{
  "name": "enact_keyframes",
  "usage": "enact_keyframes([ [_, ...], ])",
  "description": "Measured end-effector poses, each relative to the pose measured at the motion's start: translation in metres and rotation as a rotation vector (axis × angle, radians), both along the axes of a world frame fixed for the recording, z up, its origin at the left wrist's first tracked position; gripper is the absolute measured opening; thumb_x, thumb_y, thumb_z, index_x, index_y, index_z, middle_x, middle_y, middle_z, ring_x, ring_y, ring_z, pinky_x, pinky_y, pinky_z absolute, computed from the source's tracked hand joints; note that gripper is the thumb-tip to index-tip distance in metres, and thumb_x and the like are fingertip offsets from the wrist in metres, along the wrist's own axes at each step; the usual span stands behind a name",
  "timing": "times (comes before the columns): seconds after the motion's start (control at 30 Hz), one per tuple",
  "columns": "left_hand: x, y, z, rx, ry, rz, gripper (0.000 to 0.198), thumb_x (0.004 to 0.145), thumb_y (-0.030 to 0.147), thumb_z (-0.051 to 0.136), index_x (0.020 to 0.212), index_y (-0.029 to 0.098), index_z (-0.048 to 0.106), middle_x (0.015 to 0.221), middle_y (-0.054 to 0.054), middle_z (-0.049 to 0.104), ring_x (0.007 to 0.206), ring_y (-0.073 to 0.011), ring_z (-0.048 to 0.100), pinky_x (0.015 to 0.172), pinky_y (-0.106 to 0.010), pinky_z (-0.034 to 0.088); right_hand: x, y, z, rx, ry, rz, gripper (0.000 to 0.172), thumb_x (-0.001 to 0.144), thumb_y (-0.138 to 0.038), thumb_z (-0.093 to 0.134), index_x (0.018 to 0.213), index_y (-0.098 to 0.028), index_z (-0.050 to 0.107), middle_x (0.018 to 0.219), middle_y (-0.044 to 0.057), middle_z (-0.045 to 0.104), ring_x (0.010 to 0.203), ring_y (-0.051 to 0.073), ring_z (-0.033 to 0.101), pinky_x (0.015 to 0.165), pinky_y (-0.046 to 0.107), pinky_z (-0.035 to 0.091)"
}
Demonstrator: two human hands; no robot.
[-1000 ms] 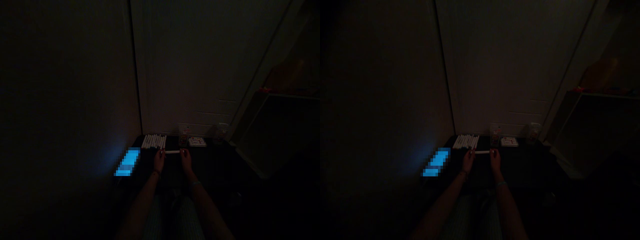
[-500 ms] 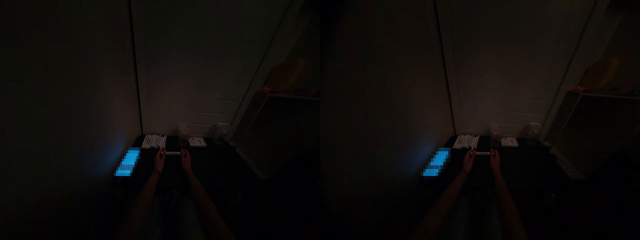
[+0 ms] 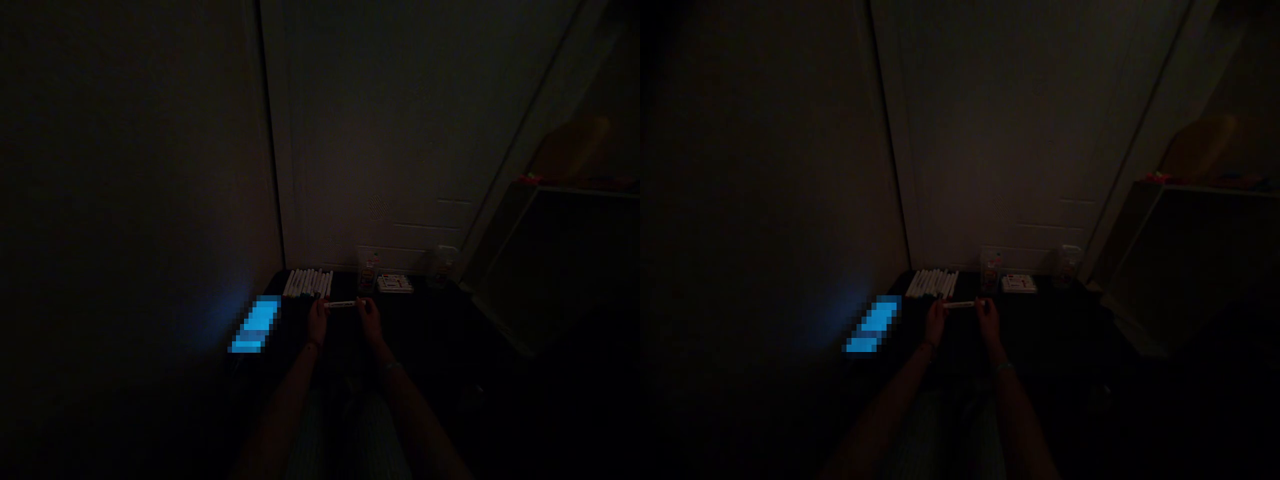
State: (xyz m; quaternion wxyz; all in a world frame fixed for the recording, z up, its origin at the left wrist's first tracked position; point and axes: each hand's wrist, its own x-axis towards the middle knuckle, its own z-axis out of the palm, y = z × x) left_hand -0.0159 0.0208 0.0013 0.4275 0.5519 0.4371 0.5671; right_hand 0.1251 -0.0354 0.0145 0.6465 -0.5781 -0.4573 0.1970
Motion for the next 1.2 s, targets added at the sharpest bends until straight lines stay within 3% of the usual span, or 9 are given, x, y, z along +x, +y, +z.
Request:
enact_keyframes([
  [0.2,-0.001,-0.003,0.005,0.030,0.047,-0.008,0.043,0.073,0.055,0.040,0.080,0.016,0.057,0.059,0.001,0.049,0.054,-0.0089,0.044,0.055,-0.021,0.034,0.000,0.000,-0.005,-0.034,-0.038,0.004,0.034,0.078,-0.049,0.040,0.086,-0.019,0.052,0.068,-0.001,0.054,0.062,0.012,0.048,0.055,0.021,0.037],
  [0.4,0.000,-0.008,0.010,0.002,0.052,-0.077,0.043,0.068,0.053,0.049,0.088,0.015,0.056,0.060,0.001,0.054,0.054,-0.0089,0.047,0.054,-0.020,0.035,0.005,0.001,-0.005,0.014,-0.082,-0.031,0.034,0.084,-0.043,0.028,0.084,-0.019,0.052,0.076,0.001,0.055,0.069,0.013,0.050,0.065,0.022,0.037],
  [0.63,-0.001,-0.012,0.018,-0.040,0.025,-0.040,0.050,0.070,0.054,0.046,0.097,0.013,0.057,0.060,-0.001,0.055,0.050,-0.0085,0.045,0.050,-0.020,0.034,0.001,0.000,-0.002,-0.025,-0.014,0.010,0.030,0.078,-0.045,0.040,0.091,-0.020,0.052,0.075,0.000,0.055,0.066,0.013,0.049,0.060,0.022,0.038],
  [0.93,0.001,-0.005,0.005,-0.066,-0.058,-0.087,0.061,0.077,0.052,0.037,0.123,0.013,0.040,0.062,0.000,0.053,0.050,-0.0060,0.042,0.049,-0.018,0.033,0.001,0.000,-0.005,-0.024,-0.046,-0.038,0.035,0.081,-0.045,0.034,0.095,-0.019,0.052,0.075,0.001,0.056,0.065,0.013,0.049,0.061,0.022,0.036],
  [1.07,0.001,-0.005,0.005,-0.024,-0.006,-0.071,0.061,0.076,0.050,0.040,0.124,0.013,0.039,0.065,-0.001,0.055,0.053,-0.0069,0.044,0.052,-0.019,0.035,0.003,0.002,-0.007,-0.025,-0.054,-0.037,0.037,0.083,-0.044,0.028,0.095,-0.019,0.052,0.073,0.001,0.056,0.064,0.012,0.049,0.060,0.022,0.036],
  [1.2,0.001,-0.006,0.008,0.020,0.059,-0.049,0.054,0.074,0.050,0.042,0.112,0.013,0.049,0.063,0.000,0.053,0.055,-0.0084,0.045,0.054,-0.020,0.035,0.003,0.002,-0.007,-0.038,-0.070,-0.067,0.038,0.083,-0.046,0.028,0.092,-0.019,0.052,0.072,0.001,0.056,0.062,0.012,0.048,0.057,0.021,0.034],
])
